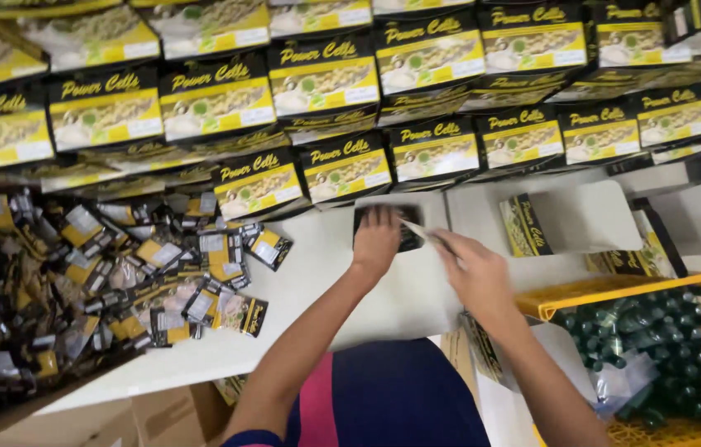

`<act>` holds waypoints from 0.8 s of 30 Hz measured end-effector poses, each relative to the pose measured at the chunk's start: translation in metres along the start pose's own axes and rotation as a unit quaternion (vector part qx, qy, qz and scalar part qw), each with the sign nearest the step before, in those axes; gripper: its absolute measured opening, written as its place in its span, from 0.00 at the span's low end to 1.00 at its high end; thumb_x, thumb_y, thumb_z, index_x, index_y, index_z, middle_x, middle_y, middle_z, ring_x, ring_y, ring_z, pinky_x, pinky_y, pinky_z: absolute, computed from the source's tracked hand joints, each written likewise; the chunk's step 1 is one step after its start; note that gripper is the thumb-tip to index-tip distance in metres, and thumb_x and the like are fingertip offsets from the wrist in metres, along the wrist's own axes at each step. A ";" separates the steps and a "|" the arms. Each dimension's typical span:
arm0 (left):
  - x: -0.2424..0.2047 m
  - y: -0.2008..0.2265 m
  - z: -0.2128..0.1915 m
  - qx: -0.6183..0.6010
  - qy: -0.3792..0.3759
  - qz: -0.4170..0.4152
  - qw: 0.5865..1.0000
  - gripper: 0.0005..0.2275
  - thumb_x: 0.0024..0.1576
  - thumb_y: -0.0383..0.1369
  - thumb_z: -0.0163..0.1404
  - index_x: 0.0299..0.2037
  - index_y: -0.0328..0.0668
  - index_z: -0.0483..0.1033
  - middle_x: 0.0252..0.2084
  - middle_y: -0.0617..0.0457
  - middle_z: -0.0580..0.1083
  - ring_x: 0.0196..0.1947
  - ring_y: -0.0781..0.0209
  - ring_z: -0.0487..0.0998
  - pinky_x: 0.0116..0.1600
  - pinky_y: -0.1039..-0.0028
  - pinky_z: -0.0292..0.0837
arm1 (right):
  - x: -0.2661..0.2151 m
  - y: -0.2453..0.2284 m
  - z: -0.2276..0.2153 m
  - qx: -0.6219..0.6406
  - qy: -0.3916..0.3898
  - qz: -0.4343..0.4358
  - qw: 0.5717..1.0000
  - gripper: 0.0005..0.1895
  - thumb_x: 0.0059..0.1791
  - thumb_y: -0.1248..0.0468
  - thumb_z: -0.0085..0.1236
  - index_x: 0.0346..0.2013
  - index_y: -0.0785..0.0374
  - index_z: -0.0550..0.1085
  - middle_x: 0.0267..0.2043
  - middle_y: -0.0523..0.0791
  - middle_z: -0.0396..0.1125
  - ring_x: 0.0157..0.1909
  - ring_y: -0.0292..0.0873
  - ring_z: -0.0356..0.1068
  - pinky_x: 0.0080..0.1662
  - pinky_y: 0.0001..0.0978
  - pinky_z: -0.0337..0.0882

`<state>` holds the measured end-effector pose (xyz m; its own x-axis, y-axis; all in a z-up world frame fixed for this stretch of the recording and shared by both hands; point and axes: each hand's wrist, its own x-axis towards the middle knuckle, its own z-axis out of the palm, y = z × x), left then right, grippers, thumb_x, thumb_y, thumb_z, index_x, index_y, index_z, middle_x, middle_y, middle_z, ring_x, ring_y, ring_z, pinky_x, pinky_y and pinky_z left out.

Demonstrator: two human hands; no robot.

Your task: The person organizes small product packets into boxes and places them onto a storage shelf along with other product boxes.

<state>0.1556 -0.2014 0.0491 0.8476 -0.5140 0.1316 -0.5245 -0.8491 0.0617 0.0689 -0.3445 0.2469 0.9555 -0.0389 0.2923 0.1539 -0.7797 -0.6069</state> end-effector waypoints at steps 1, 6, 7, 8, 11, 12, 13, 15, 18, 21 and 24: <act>0.005 0.002 0.006 0.001 0.000 0.005 1.000 0.20 0.55 0.31 0.47 0.57 0.30 0.72 0.59 0.36 0.73 0.60 0.41 0.72 0.60 0.60 0.70 | 0.010 0.009 0.013 -0.001 0.004 0.003 1.000 0.13 0.49 0.68 0.62 0.49 0.62 0.79 0.48 0.51 0.76 0.48 0.52 0.77 0.49 0.38 0.76; 0.020 0.008 0.017 -0.030 -0.164 -0.041 0.985 0.19 0.58 0.37 0.46 0.57 0.37 0.74 0.60 0.40 0.71 0.65 0.38 0.65 0.68 0.52 0.57 | 0.040 0.058 0.081 -0.145 -0.099 -0.148 0.973 0.17 0.47 0.69 0.52 0.50 0.62 0.76 0.48 0.49 0.75 0.48 0.51 0.76 0.48 0.42 0.76; 0.019 0.006 0.026 -0.030 -0.166 -0.042 0.985 0.19 0.58 0.37 0.46 0.57 0.37 0.74 0.60 0.40 0.71 0.65 0.38 0.65 0.68 0.52 0.57 | 0.048 0.062 0.085 -0.144 -0.101 -0.147 0.973 0.17 0.47 0.69 0.52 0.50 0.62 0.76 0.48 0.49 0.75 0.48 0.51 0.76 0.48 0.42 0.76; 0.015 0.004 0.034 -0.035 -0.129 -0.054 0.990 0.18 0.58 0.36 0.45 0.56 0.34 0.74 0.60 0.40 0.71 0.64 0.39 0.65 0.67 0.51 0.56 | 0.055 0.066 0.091 -0.182 -0.145 -0.154 0.960 0.16 0.47 0.68 0.52 0.49 0.62 0.76 0.47 0.49 0.75 0.47 0.50 0.76 0.47 0.42 0.76; 0.002 -0.005 0.020 -0.034 -0.125 -0.076 0.989 0.20 0.58 0.35 0.45 0.57 0.31 0.73 0.59 0.40 0.71 0.62 0.42 0.67 0.67 0.52 0.56 | 0.066 0.066 0.101 -0.231 -0.234 -0.138 0.934 0.15 0.47 0.67 0.52 0.47 0.61 0.75 0.45 0.49 0.75 0.46 0.50 0.76 0.45 0.43 0.77; 0.002 -0.008 0.008 -0.029 -0.152 -0.080 0.985 0.21 0.58 0.35 0.45 0.58 0.29 0.73 0.58 0.39 0.72 0.61 0.42 0.67 0.67 0.54 0.56 | 0.071 0.066 0.102 -0.246 -0.272 -0.114 0.923 0.14 0.47 0.67 0.52 0.46 0.60 0.75 0.43 0.48 0.75 0.44 0.51 0.77 0.44 0.44 0.77; 0.006 -0.010 0.002 -0.029 -0.152 -0.083 0.984 0.21 0.58 0.35 0.45 0.58 0.29 0.73 0.58 0.39 0.72 0.61 0.42 0.67 0.67 0.54 0.56 | 0.075 0.067 0.107 -0.245 -0.274 -0.116 0.923 0.14 0.47 0.67 0.52 0.46 0.60 0.75 0.43 0.48 0.75 0.44 0.51 0.77 0.44 0.44 0.77; 0.006 -0.006 -0.008 0.060 -0.171 -0.091 0.979 0.20 0.57 0.36 0.45 0.55 0.29 0.74 0.56 0.38 0.72 0.60 0.41 0.67 0.65 0.54 0.58 | 0.076 0.071 0.117 -0.237 -0.288 -0.135 0.918 0.13 0.45 0.68 0.52 0.45 0.63 0.75 0.42 0.51 0.75 0.41 0.53 0.77 0.39 0.45 0.77; -0.001 -0.002 0.003 -0.008 -0.200 -0.130 0.971 0.18 0.63 0.34 0.45 0.57 0.28 0.75 0.56 0.38 0.74 0.60 0.41 0.69 0.65 0.55 0.59 | 0.065 0.094 0.143 -0.241 -0.297 -0.148 0.912 0.12 0.45 0.68 0.54 0.42 0.65 0.75 0.40 0.52 0.75 0.40 0.53 0.78 0.38 0.44 0.78; -0.015 0.006 0.035 0.027 -0.184 -0.147 0.971 0.20 0.62 0.36 0.46 0.56 0.26 0.77 0.55 0.37 0.75 0.59 0.42 0.69 0.62 0.57 0.59 | 0.072 0.089 0.141 -0.236 -0.332 -0.120 0.906 0.11 0.45 0.68 0.54 0.41 0.62 0.76 0.38 0.52 0.75 0.41 0.53 0.77 0.41 0.45 0.78; 0.001 -0.006 -0.001 0.108 -0.241 -0.063 0.962 0.20 0.58 0.40 0.46 0.54 0.33 0.76 0.56 0.37 0.73 0.59 0.38 0.68 0.63 0.51 0.56 | 0.067 0.090 0.156 -0.235 -0.326 -0.121 0.908 0.11 0.43 0.68 0.55 0.39 0.63 0.76 0.38 0.51 0.76 0.41 0.53 0.78 0.40 0.44 0.78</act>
<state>0.1600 -0.1966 0.0496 0.8693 -0.3572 -0.3418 -0.4302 -0.8872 -0.1670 0.1859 -0.3200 0.0965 0.8777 0.4271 -0.2171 0.4007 -0.9028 -0.1562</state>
